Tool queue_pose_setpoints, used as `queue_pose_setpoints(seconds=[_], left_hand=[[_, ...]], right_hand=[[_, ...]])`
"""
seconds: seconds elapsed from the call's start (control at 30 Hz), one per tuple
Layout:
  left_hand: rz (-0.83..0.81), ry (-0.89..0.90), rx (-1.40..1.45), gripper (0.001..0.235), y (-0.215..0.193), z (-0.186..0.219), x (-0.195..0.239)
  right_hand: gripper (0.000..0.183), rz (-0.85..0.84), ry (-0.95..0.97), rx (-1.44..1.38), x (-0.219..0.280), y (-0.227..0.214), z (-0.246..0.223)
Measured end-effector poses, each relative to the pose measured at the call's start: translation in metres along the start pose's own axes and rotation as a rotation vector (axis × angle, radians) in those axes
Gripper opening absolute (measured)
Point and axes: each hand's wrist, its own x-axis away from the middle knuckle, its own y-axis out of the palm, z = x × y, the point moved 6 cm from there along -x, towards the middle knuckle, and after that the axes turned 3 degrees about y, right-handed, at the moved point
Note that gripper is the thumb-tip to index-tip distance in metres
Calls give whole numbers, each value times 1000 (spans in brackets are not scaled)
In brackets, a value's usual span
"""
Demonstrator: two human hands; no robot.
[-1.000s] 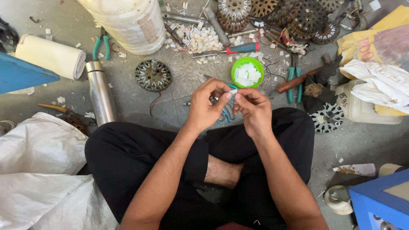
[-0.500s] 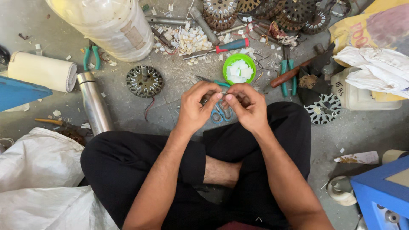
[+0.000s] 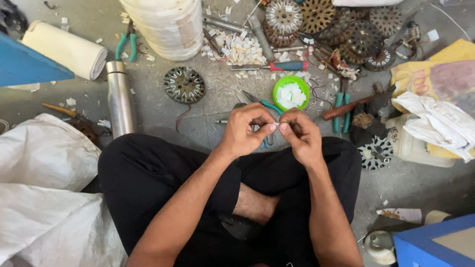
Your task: The person prepares small white insulation tabs using scissors and inserts them into the slots of a fan stator by hand.
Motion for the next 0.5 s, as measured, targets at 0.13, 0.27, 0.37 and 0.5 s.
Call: queue_pose_setpoints(seconds=[0.13,0.27,0.37,0.5], left_hand=[[44,6,108,7,-2,-3,0],[46,8,187,5,2,-4,-4],[69,61,46,4,1,0,-4],[104,92,-61,8,0,3,-5]], right_hand=[[8,95,4,4,-1,1,2],[7,186,-62,42,-2,-2,5],[7,190,-48,-21,-2,0,12],[7,198,63,-20,-3,-2,22]])
